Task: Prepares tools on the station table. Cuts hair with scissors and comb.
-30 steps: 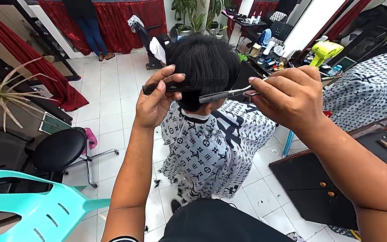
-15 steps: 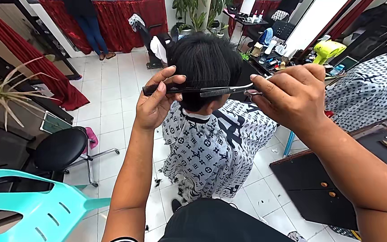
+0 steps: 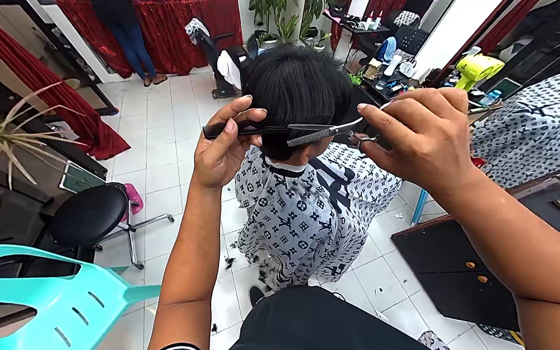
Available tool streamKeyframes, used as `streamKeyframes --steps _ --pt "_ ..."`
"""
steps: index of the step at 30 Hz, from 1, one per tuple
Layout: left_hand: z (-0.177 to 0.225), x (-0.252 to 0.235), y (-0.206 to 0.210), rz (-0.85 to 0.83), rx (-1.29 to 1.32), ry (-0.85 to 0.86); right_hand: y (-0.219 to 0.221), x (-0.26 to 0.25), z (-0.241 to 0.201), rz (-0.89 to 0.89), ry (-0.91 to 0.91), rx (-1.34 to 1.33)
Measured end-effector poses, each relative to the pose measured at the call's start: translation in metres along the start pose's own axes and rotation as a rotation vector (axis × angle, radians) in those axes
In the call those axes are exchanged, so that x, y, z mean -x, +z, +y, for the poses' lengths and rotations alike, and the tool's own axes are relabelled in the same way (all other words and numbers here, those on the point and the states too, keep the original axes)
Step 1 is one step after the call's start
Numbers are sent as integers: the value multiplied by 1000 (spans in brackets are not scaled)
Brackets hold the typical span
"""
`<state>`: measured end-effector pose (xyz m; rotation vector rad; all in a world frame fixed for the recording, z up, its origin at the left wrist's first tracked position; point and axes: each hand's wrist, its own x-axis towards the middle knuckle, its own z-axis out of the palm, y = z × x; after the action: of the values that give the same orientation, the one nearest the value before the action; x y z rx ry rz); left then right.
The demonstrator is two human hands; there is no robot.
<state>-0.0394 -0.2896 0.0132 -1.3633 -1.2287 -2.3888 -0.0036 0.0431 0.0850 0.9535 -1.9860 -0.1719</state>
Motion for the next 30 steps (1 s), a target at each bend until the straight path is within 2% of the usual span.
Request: streamKeyframes --steps 3,6,10,12,14,17,20,23,26,28,30 --pt "0 0 0 2 2 3 1 0 0 41 -7 -12" --pt "0 0 1 -4 -5 3 1 -2 -1 -17 8 -12" --pt "8 -7 11 7 -5 37 -1 -1 0 44 54 -121" --pt "16 -18 21 100 23 94 -6 -3 2 43 131 -174" --pt "22 -32 29 261 56 93 -9 -4 5 64 187 -188" --pt "15 -45 28 548 -84 -159 -12 -5 8 85 237 -177" --pt "-11 -18 17 595 -169 -370 -17 1 13 50 284 -180" --pt "-36 29 1 533 41 -335 -23 8 18 1 330 -186" --pt "-53 61 -14 338 229 -260 -28 5 17 -52 304 -184" --pt "-57 64 -18 233 274 -248 -28 -1 12 -108 192 -210" --pt "-57 56 -16 200 291 -193 -22 -8 2 -199 40 -211"
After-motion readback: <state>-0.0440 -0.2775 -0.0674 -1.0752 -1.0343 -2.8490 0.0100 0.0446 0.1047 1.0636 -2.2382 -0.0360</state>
